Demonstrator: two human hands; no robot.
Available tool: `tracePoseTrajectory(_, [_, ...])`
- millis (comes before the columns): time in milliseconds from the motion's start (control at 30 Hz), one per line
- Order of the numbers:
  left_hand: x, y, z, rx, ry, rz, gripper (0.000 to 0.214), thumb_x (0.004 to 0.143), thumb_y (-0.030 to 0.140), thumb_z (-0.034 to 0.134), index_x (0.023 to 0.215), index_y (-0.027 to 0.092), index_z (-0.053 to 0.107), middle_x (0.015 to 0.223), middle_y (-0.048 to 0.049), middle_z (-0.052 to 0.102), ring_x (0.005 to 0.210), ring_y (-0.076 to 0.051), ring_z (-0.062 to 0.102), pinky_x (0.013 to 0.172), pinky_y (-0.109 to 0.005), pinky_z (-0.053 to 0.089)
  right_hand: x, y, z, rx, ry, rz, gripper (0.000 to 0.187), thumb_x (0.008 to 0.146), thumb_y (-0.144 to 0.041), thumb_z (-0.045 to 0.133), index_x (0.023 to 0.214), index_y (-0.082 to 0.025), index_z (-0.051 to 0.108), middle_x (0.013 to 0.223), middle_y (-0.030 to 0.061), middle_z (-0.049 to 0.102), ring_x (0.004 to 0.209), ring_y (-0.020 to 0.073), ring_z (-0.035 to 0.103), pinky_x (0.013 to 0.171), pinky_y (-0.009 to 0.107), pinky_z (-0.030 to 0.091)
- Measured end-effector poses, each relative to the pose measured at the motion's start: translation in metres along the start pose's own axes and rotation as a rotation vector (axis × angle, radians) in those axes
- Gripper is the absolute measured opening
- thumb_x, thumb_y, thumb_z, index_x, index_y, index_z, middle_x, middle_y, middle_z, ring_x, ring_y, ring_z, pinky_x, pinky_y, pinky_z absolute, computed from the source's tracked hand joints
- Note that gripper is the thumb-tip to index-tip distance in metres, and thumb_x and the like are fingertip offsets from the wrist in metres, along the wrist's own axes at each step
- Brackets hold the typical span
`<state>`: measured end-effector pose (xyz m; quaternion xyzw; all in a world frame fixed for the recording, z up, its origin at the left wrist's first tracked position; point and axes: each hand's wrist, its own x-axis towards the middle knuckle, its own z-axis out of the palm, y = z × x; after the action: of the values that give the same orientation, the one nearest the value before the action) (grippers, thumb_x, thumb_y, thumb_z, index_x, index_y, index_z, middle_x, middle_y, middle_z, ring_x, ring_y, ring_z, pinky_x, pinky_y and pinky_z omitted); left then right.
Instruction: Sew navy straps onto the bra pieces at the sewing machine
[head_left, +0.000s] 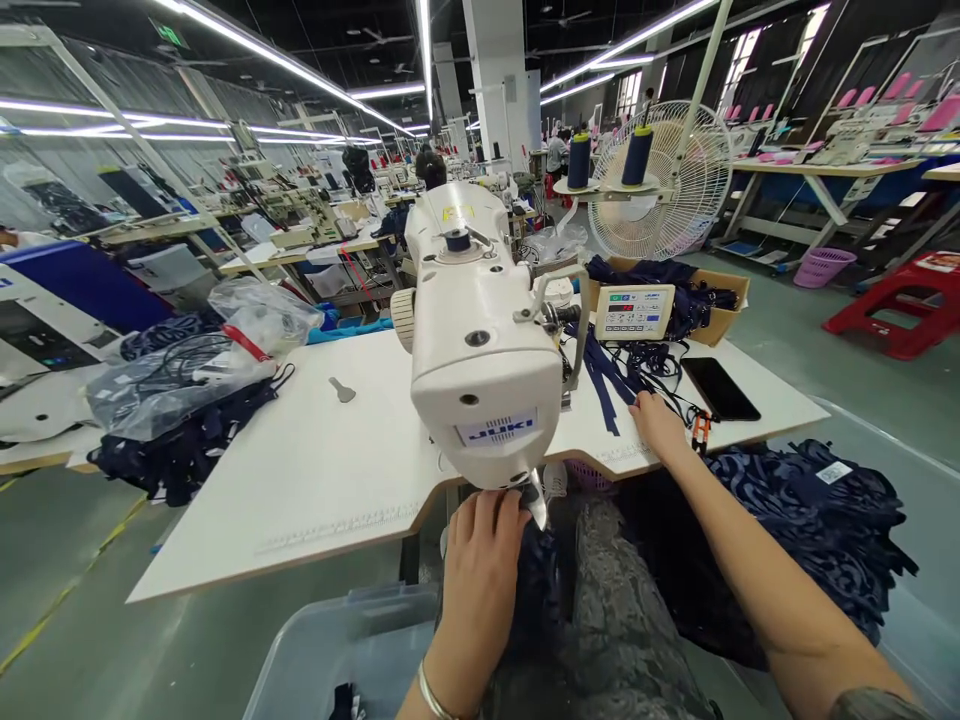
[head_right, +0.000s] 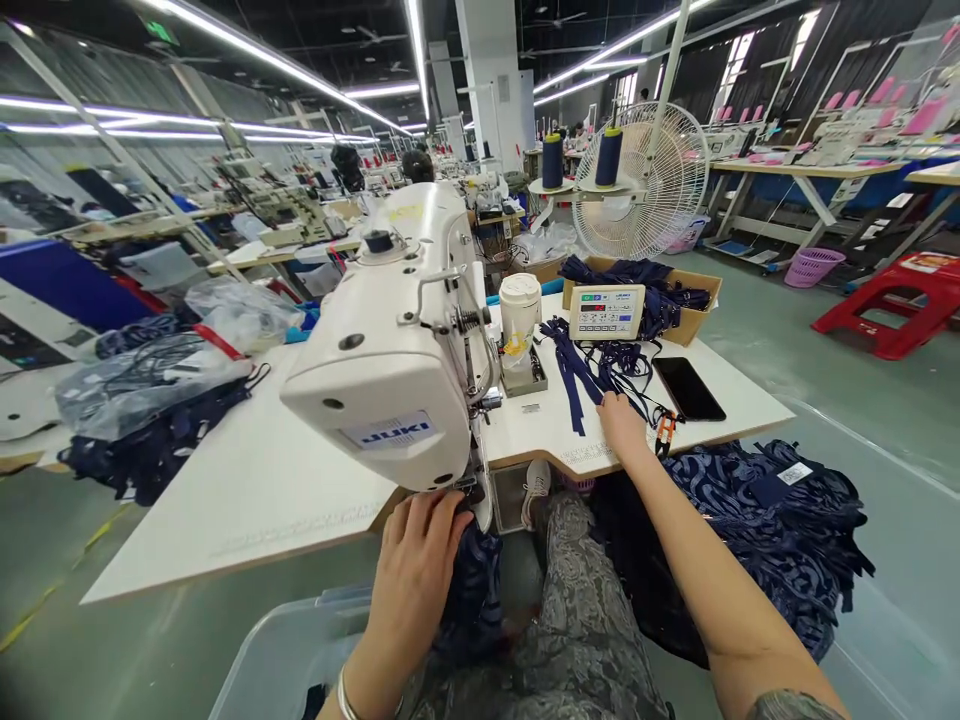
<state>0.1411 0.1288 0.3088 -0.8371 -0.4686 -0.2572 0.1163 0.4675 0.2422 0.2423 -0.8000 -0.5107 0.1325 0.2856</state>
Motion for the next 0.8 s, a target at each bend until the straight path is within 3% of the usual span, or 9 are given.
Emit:
tracePoseTrajectory(100, [-0.005,0.001,0.002,-0.019,0.049,0.089,0.024,0.099,0.013,0.038,0.11,0.015,0.059,0.104,-0.0088,0.065,0.095,-0.024,0.059,0.083,-0.039,0.048,-0.003,0.003,0.003,0.087,0.012,-0.021,0.006,0.09,-0.017,0.051,0.086,-0.014,0.055,0.106,0.0194,0.057,0.096,0.031,0.059,0.081,0.041,0.042])
tracePoseTrajectory(167, [-0.008,0.001,0.002,-0.053,0.036,0.111,0.022,0.1,0.017,0.04,0.108,0.014,0.06,0.103,-0.008,0.066,0.095,-0.023,0.061,0.085,-0.038,0.048,-0.005,0.002,-0.002,0.195,0.011,-0.044,0.007,0.088,-0.021,0.053,0.082,-0.017,0.054,0.099,0.0136,0.058,0.091,0.0276,0.058,0.079,0.039,0.042])
tracePoseTrajectory(300, [-0.01,0.007,0.0,-0.057,0.022,0.074,0.028,0.1,0.034,0.047,0.114,0.013,0.06,0.11,-0.01,0.067,0.102,-0.026,0.061,0.09,-0.043,0.046,-0.022,-0.012,-0.013,0.517,-0.085,-0.071,0.028,0.088,-0.048,0.053,0.084,-0.021,0.053,0.082,0.0048,0.059,0.069,0.0188,0.056,0.062,0.031,0.045])
tracePoseTrajectory(433, [-0.012,0.013,-0.004,-0.178,0.011,0.049,0.022,0.1,0.023,0.048,0.115,0.017,0.061,0.115,-0.0062,0.068,0.11,-0.023,0.06,0.1,-0.044,0.04,-0.067,-0.044,-0.011,0.813,-0.273,-0.084,0.046,0.08,-0.066,0.059,0.088,-0.022,0.057,0.086,0.0048,0.061,0.064,0.0149,0.054,0.056,0.028,0.048])
tracePoseTrajectory(600, [-0.016,0.007,-0.007,-0.347,-0.057,0.042,0.028,0.099,0.013,0.043,0.121,0.019,0.059,0.12,-0.0053,0.067,0.117,-0.018,0.059,0.109,-0.044,0.038,-0.13,-0.089,-0.006,1.275,-0.69,0.049,0.033,0.079,-0.048,0.073,0.09,-0.022,0.057,0.086,0.0011,0.054,0.067,0.0116,0.05,0.065,0.025,0.049])
tracePoseTrajectory(700, [-0.018,-0.004,-0.006,-0.465,-0.068,0.049,0.03,0.099,0.011,0.041,0.123,0.019,0.058,0.121,-0.0057,0.066,0.119,-0.016,0.058,0.11,-0.042,0.041,-0.148,-0.104,-0.003,1.272,-0.754,0.054,0.027,0.084,-0.044,0.068,0.097,-0.023,0.055,0.084,0.0,0.05,0.067,0.0128,0.047,0.062,0.025,0.046])
tracePoseTrajectory(800, [-0.018,-0.013,-0.004,-0.608,-0.051,0.0,0.028,0.099,0.013,0.043,0.121,0.02,0.06,0.118,-0.0046,0.067,0.117,-0.015,0.059,0.111,-0.041,0.043,-0.151,-0.109,-0.001,1.097,-0.707,-0.1,0.025,0.089,-0.04,0.059,0.108,-0.024,0.052,0.093,0.0013,0.051,0.071,0.0139,0.047,0.062,0.026,0.044])
